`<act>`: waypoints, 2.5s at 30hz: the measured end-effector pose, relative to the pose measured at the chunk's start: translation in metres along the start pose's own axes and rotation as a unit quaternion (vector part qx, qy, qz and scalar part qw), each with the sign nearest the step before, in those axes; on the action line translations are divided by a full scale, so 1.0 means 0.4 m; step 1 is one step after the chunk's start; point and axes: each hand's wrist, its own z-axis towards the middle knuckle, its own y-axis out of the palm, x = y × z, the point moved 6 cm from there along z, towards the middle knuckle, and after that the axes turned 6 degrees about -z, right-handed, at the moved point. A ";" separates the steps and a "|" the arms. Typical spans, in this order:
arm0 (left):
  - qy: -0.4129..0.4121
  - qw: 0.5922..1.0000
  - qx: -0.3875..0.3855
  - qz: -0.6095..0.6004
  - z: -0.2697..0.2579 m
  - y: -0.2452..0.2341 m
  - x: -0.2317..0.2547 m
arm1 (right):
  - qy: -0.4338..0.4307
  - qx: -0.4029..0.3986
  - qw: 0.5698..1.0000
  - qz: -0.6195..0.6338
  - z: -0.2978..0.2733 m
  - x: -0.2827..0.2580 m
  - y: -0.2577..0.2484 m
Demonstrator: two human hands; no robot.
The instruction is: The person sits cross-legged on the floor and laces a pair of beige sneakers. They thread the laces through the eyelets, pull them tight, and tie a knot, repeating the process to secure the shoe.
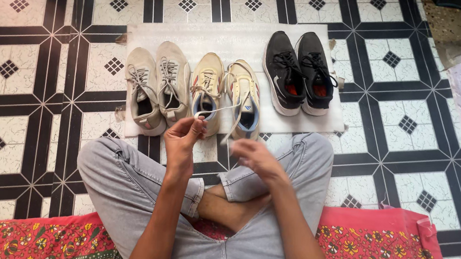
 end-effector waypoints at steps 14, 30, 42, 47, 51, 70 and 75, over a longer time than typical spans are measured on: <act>-0.123 0.989 -0.070 0.048 -0.144 0.163 -0.008 | -0.165 0.041 0.967 0.189 -0.136 -0.119 0.023; -0.206 0.967 -0.132 0.073 -0.126 0.135 -0.056 | -0.236 0.086 0.968 -0.011 -0.178 -0.167 0.005; -0.223 0.966 -0.119 0.058 -0.148 0.150 -0.069 | -0.262 0.142 0.954 -0.044 -0.203 -0.172 0.008; -0.246 0.959 -0.125 0.058 -0.153 0.142 -0.080 | -0.284 0.145 0.941 -0.113 -0.211 -0.192 0.002; -0.239 0.960 -0.126 0.073 -0.149 0.138 -0.076 | -0.205 0.196 0.932 -0.227 -0.158 -0.183 -0.041; -0.074 0.937 -0.187 0.286 -0.368 0.245 -0.012 | -0.307 0.361 0.670 -0.572 0.110 -0.056 -0.003; 0.085 0.915 -0.247 0.306 -0.510 0.215 0.014 | -0.236 0.326 0.744 -0.534 0.175 -0.062 -0.050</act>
